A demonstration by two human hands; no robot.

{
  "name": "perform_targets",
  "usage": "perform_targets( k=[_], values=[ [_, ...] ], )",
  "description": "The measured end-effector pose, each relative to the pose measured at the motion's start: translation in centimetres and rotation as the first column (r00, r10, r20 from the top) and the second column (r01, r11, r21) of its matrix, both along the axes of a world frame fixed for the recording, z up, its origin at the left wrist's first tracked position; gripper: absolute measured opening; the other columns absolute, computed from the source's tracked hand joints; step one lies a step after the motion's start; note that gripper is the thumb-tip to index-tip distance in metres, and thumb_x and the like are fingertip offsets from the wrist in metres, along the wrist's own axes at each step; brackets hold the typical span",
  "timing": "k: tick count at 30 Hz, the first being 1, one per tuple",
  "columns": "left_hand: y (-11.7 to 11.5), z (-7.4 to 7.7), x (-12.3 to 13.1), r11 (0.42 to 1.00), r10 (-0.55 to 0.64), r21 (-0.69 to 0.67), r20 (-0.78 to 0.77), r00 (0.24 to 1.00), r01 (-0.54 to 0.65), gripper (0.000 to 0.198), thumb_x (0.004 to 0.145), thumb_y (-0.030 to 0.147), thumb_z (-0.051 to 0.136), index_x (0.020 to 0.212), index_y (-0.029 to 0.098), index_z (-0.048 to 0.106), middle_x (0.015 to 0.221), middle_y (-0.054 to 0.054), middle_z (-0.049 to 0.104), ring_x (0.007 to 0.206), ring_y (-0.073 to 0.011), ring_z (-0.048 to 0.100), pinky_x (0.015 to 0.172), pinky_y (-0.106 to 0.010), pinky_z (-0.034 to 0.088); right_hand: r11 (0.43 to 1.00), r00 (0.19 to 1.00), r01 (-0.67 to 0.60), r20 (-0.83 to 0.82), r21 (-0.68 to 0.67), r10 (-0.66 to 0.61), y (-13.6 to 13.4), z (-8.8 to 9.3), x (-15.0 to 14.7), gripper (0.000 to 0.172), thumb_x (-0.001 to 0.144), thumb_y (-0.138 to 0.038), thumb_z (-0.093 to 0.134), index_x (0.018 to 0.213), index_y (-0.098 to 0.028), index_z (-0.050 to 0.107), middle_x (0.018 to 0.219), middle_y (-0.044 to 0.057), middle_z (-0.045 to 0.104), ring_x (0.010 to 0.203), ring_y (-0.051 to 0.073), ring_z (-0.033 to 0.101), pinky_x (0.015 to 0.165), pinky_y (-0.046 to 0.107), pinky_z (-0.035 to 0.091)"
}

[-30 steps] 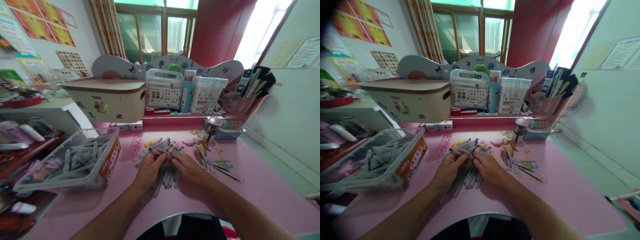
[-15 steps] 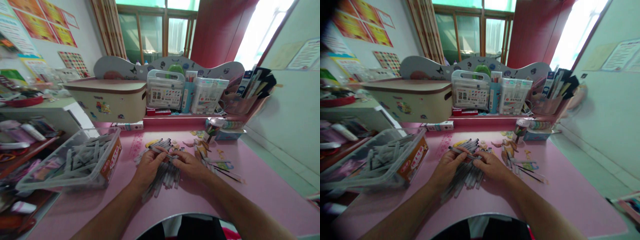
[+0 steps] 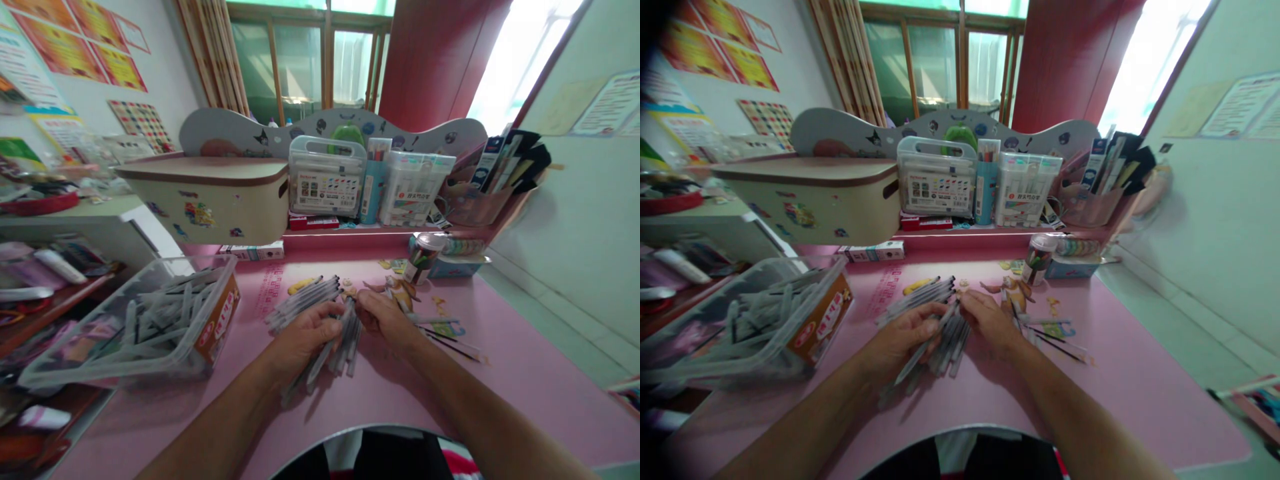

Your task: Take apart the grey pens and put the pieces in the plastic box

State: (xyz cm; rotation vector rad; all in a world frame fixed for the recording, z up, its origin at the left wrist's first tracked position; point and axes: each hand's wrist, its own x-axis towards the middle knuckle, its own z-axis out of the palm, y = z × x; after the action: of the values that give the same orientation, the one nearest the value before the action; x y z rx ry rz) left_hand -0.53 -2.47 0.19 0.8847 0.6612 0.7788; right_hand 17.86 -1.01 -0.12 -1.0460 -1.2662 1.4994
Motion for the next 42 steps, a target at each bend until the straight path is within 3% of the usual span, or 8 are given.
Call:
perform_targets(
  k=[7, 14, 21, 25, 28, 32, 38, 42],
  values=[
    [0.2, 0.4, -0.1, 0.998, 0.023, -0.06, 0.005, 1.0, -0.023, 0.036, 0.072, 0.033, 0.078, 0.101, 0.017, 0.064, 0.053, 0.004, 0.056, 0.041, -0.0053, 0.045, 0.041, -0.015, 0.032, 0.996, 0.997, -0.081, -0.016, -0.021, 0.081, 0.2, -0.2, 0.1, 0.045, 0.078, -0.055, 0.063, 0.06, -0.019, 0.045, 0.049, -0.008, 0.032, 0.044, 0.007, 0.024, 0.043, 0.024, 0.013],
    [0.5, 0.5, 0.0, 0.975, 0.222, -0.023, 0.111, 0.969, -0.221, 0.038, 0.064, 0.016, 0.082, 0.1, 0.014, 0.072, 0.087, -0.006, 0.071, 0.072, -0.0114, 0.066, 0.072, -0.022, 0.054, 0.989, 0.987, -0.038, -0.161, -0.14, 0.015, 0.8, -0.7, 0.4, 0.043, 0.076, -0.051, 0.065, 0.059, -0.021, 0.04, 0.047, -0.009, 0.031, 0.038, 0.005, 0.019, 0.038, 0.021, 0.009],
    [1.1, -0.3, 0.3, 0.892, 0.45, 0.053, -0.011, 0.893, -0.449, 0.024, 0.075, 0.032, 0.076, 0.09, 0.012, 0.074, 0.08, -0.005, 0.069, 0.071, -0.0121, 0.064, 0.059, -0.019, 0.055, 0.996, 0.978, -0.049, -0.206, -0.081, 0.031, 0.3, -0.6, 0.0, 0.026, 0.074, -0.035, 0.072, 0.073, -0.019, 0.051, 0.053, -0.009, 0.037, 0.041, 0.005, 0.022, 0.04, 0.021, 0.012],
    [1.3, -0.1, 0.2, 0.894, 0.449, -0.006, 0.007, 0.894, -0.449, 0.019, 0.08, 0.029, 0.072, 0.085, 0.011, 0.072, 0.084, -0.008, 0.072, 0.078, -0.0137, 0.068, 0.066, -0.019, 0.057, 0.998, 0.979, -0.026, -0.204, -0.061, 0.013, -0.2, 0.1, -0.2, 0.028, 0.069, -0.022, 0.071, 0.093, -0.021, 0.058, 0.056, -0.01, 0.039, 0.042, 0.005, 0.022, 0.041, 0.021, 0.013],
    [1.3, -0.1, 0.2, 0.899, 0.437, -0.013, 0.003, 0.899, -0.437, 0.018, 0.081, 0.028, 0.071, 0.086, 0.011, 0.071, 0.083, -0.009, 0.073, 0.077, -0.0137, 0.07, 0.068, -0.019, 0.057, 0.994, 0.983, 0.032, -0.179, -0.102, -0.05, -0.2, 0.0, -0.4, 0.017, 0.078, -0.034, 0.065, 0.079, -0.02, 0.057, 0.053, -0.008, 0.039, 0.042, 0.007, 0.024, 0.042, 0.022, 0.017],
    [1.3, -0.1, 0.3, 0.9, 0.435, -0.012, 0.001, 0.9, -0.435, 0.016, 0.081, 0.026, 0.071, 0.087, 0.011, 0.071, 0.086, -0.009, 0.074, 0.075, -0.013, 0.07, 0.068, -0.018, 0.057, 0.996, 0.991, 0.065, -0.111, -0.064, -0.072, -0.1, -0.6, -0.7, 0.036, 0.083, -0.046, 0.062, 0.062, -0.018, 0.053, 0.056, -0.003, 0.046, 0.051, 0.01, 0.037, 0.048, 0.024, 0.03],
    [1.4, -0.1, 0.2, 0.895, 0.445, -0.014, -0.003, 0.895, -0.445, 0.016, 0.082, 0.025, 0.069, 0.087, 0.01, 0.071, 0.082, -0.009, 0.074, 0.074, -0.0132, 0.07, 0.067, -0.018, 0.058, 0.994, 0.946, -0.02, -0.323, -0.11, -0.016, -0.3, -0.6, -1.1, 0.023, 0.066, -0.022, 0.076, 0.075, -0.019, 0.055, 0.068, -0.002, 0.056, 0.066, 0.013, 0.055, 0.061, 0.025, 0.042],
    [1.4, -0.4, 0.2, 0.903, 0.429, -0.016, 0.001, 0.903, -0.429, 0.018, 0.081, 0.027, 0.071, 0.088, 0.011, 0.071, 0.085, -0.009, 0.074, 0.076, -0.0134, 0.07, 0.068, -0.019, 0.058, 0.995, 0.949, -0.003, -0.313, -0.097, -0.028, -0.5, -1.0, -1.4, 0.016, 0.079, -0.034, 0.065, 0.081, -0.02, 0.057, 0.066, -0.001, 0.057, 0.064, 0.015, 0.057, 0.06, 0.027, 0.044]
  ],
)
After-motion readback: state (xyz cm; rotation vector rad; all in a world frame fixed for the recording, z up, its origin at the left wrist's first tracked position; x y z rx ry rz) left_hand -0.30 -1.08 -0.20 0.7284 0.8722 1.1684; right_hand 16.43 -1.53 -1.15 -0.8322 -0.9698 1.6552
